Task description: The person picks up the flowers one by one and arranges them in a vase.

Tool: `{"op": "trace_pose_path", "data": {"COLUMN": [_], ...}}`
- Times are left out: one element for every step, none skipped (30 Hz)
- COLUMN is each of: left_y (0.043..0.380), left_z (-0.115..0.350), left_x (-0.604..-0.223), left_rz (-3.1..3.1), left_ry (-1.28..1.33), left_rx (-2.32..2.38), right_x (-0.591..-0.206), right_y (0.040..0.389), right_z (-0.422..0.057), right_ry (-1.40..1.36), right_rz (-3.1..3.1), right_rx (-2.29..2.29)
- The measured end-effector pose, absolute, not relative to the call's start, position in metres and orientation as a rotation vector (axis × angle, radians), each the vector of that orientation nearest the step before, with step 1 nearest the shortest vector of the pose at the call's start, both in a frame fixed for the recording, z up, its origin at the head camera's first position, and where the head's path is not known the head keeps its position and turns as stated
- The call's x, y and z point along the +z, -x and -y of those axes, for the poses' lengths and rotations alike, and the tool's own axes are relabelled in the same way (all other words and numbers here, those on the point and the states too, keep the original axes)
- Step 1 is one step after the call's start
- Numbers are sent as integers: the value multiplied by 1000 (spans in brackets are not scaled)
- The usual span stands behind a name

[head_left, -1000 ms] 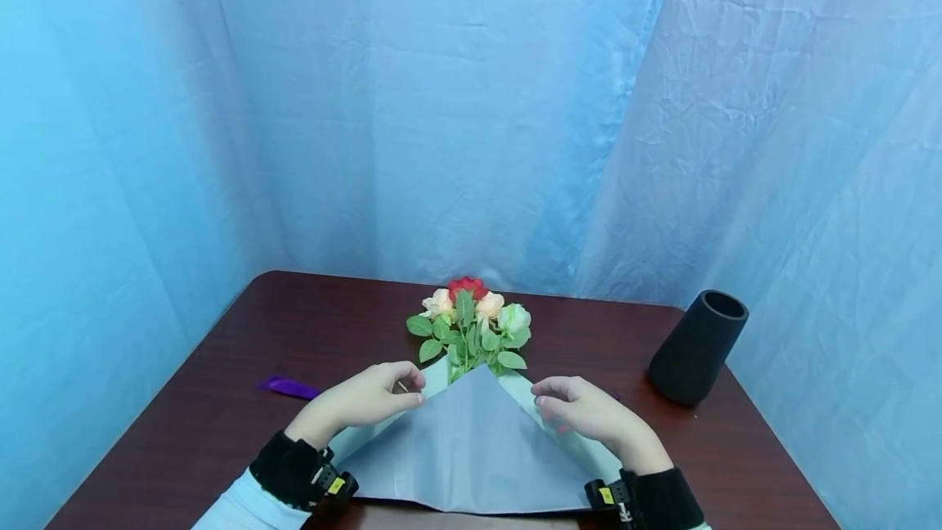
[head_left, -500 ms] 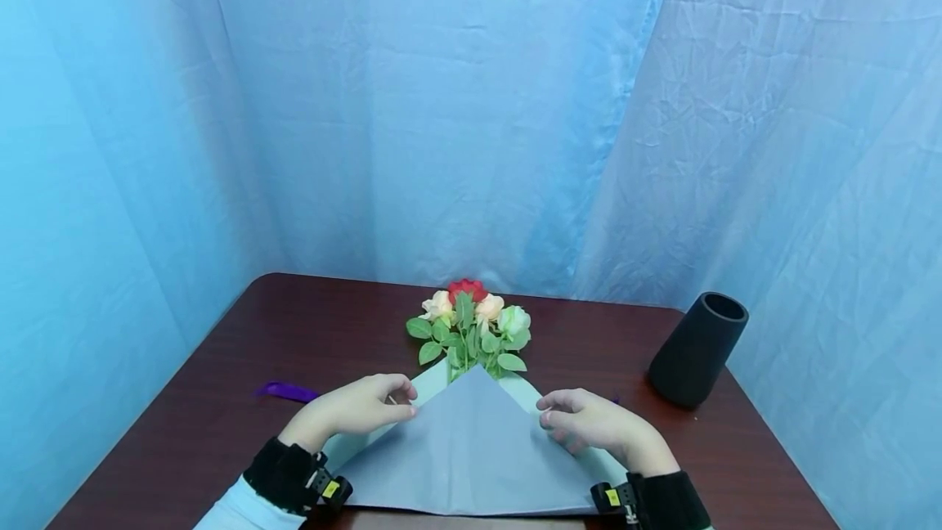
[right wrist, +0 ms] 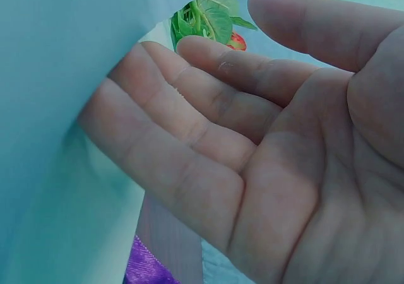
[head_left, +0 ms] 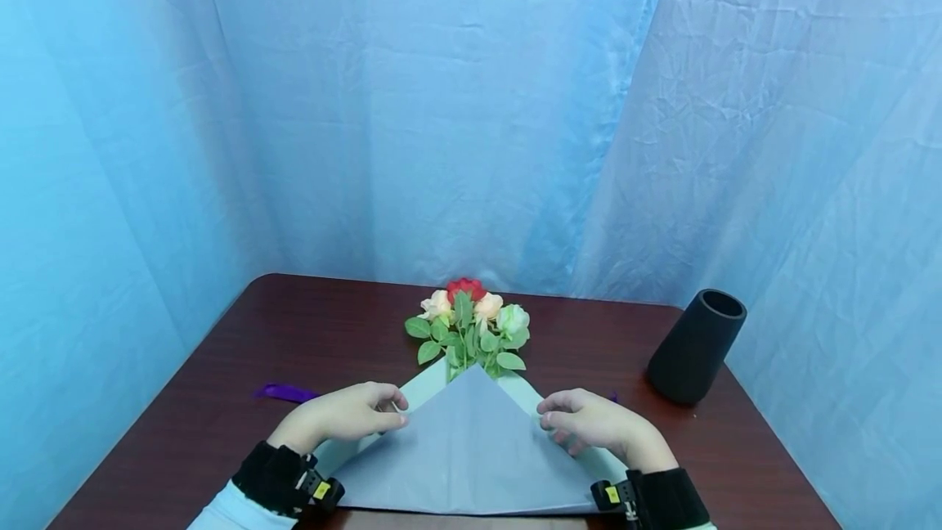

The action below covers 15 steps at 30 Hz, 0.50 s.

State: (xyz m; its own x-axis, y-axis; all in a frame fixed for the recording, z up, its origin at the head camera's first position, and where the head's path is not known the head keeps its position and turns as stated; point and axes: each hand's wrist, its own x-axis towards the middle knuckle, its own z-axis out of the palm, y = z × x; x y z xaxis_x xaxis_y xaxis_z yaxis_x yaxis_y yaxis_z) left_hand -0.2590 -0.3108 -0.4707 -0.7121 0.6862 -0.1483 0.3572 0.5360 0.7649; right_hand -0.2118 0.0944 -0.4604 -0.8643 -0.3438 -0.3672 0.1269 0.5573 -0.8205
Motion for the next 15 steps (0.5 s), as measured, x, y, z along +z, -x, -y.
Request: {"op": "trace_pose_path", "data": {"left_y": [259,258,258,258,258,258,258,258,258,258,258,258,258,258,258], "left_z": [311,312,312,312,313,313,313,313,313,313,313,313,313,313,313], "left_x": [-470,-470,-470,-470,-470,-470,-470,-470,-470,-470,-470,-471,-471,-471,-471], "left_rz": [-2342,-2344,-2347,-2353,-2358,-2361,-2364,-2367,-2369,-2368,-2365,-2361,-2362,-2360,-2359], "left_ry": [-852,-853,-853,-852,-850,-846,-845,-844,-844,-847,-850,-852,-856,-859,-864], "left_rx": [1021,1015,1011,1004,995,988,980,974,968,963,964,967,966,969,972], "right_x": [-460,-460,-460,-460,-460,-459,-459,-459,-459,-460,-460,-460,-460,-461,-461], "right_y": [212,212,212,212,212,212,212,212,212,212,212,212,212,212,212], "right_z": [-94,-94,-94,-94,-94,-93,-93,-93,-93,-93,-93,-93,-93,-93,-93], "right_ry": [175,178,181,181,180,180,179,180,175,174,174,172,171,170,170], "right_rz": [-2301,-2300,-2300,-2300,-2300,-2299,-2298,-2295,-2295,-2296,-2295,-2296,-2299,-2299,-2298], "right_rx": [-1265,-1264,-1265,-1264,-1263,-1263,-1264,-1265,-1263,-1262,-1261,-1260,-1258,-1259,-1260]}}
